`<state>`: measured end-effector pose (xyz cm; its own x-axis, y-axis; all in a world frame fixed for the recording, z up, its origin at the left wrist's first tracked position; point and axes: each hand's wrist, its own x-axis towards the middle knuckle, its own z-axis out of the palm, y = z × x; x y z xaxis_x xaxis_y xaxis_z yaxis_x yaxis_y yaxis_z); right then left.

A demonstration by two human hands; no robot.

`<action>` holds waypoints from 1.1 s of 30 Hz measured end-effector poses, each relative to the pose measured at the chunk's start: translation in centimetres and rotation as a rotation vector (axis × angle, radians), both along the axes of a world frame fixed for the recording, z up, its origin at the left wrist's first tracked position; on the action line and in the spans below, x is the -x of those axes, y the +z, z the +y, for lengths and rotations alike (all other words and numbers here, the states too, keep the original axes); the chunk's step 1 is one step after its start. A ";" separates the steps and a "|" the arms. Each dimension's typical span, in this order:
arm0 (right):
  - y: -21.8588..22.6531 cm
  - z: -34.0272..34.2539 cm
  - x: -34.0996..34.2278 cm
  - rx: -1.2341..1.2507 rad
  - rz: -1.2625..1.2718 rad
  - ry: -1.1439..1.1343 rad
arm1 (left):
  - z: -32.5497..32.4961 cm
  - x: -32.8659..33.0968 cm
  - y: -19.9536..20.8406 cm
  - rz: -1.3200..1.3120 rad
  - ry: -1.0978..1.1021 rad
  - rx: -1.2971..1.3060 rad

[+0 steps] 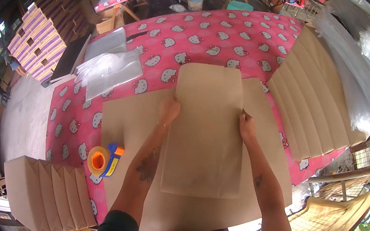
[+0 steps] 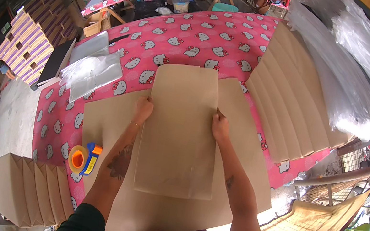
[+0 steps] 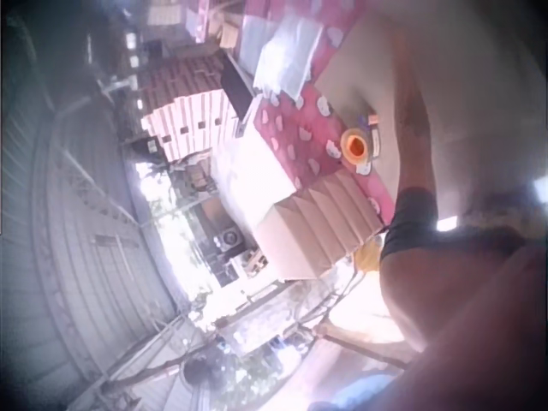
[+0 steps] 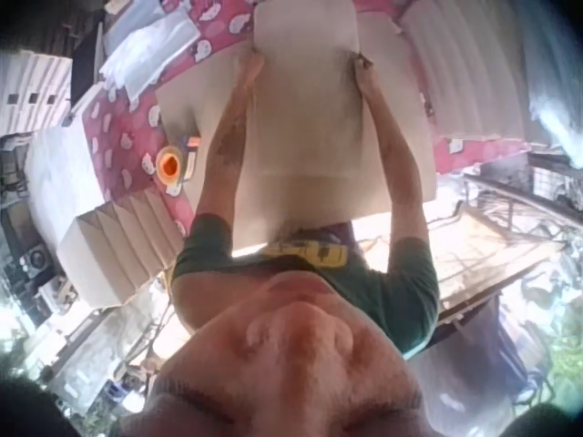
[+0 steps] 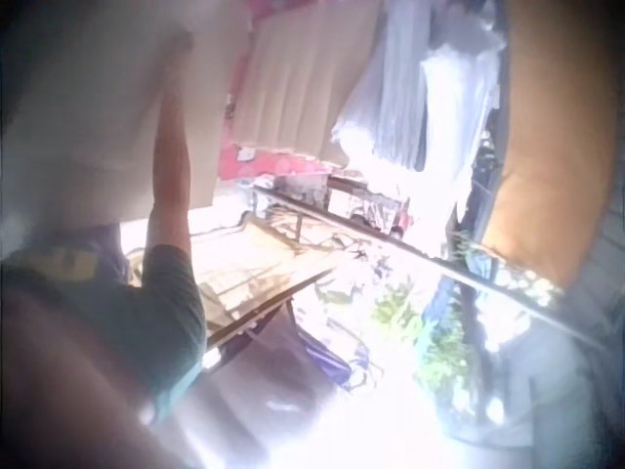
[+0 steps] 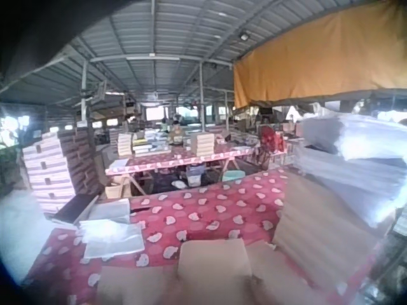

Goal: The person wraps brown paper around objects, secures the paper with tape from a dispenser, and places packaged items into a stack. They also place plastic-wrapped items into larger paper envelopes and fold the flaps.

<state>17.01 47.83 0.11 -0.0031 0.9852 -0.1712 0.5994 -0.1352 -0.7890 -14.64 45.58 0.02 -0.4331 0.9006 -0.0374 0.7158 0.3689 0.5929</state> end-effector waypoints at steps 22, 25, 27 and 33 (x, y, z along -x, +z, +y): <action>-2.5 -9.6 -3.0 -0.055 0.303 0.142 | -15.8 -3.1 1.0 -0.095 0.001 -0.016; -0.7 -18.1 -5.0 -0.052 0.261 0.048 | -24.6 -6.3 2.1 -0.078 -0.024 -0.201; -0.7 -21.2 -5.1 -0.063 0.292 0.024 | -27.2 -6.6 2.6 -0.147 0.014 -0.241; 0.3 -17.0 -4.0 0.051 0.408 0.004 | -24.6 -6.8 3.3 -0.291 0.104 -0.022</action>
<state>21.00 30.86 0.40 -0.0845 0.9754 -0.2037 0.2391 -0.1786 -0.9544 -7.84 21.01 3.36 -0.4970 0.8540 -0.1539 0.4741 0.4158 0.7761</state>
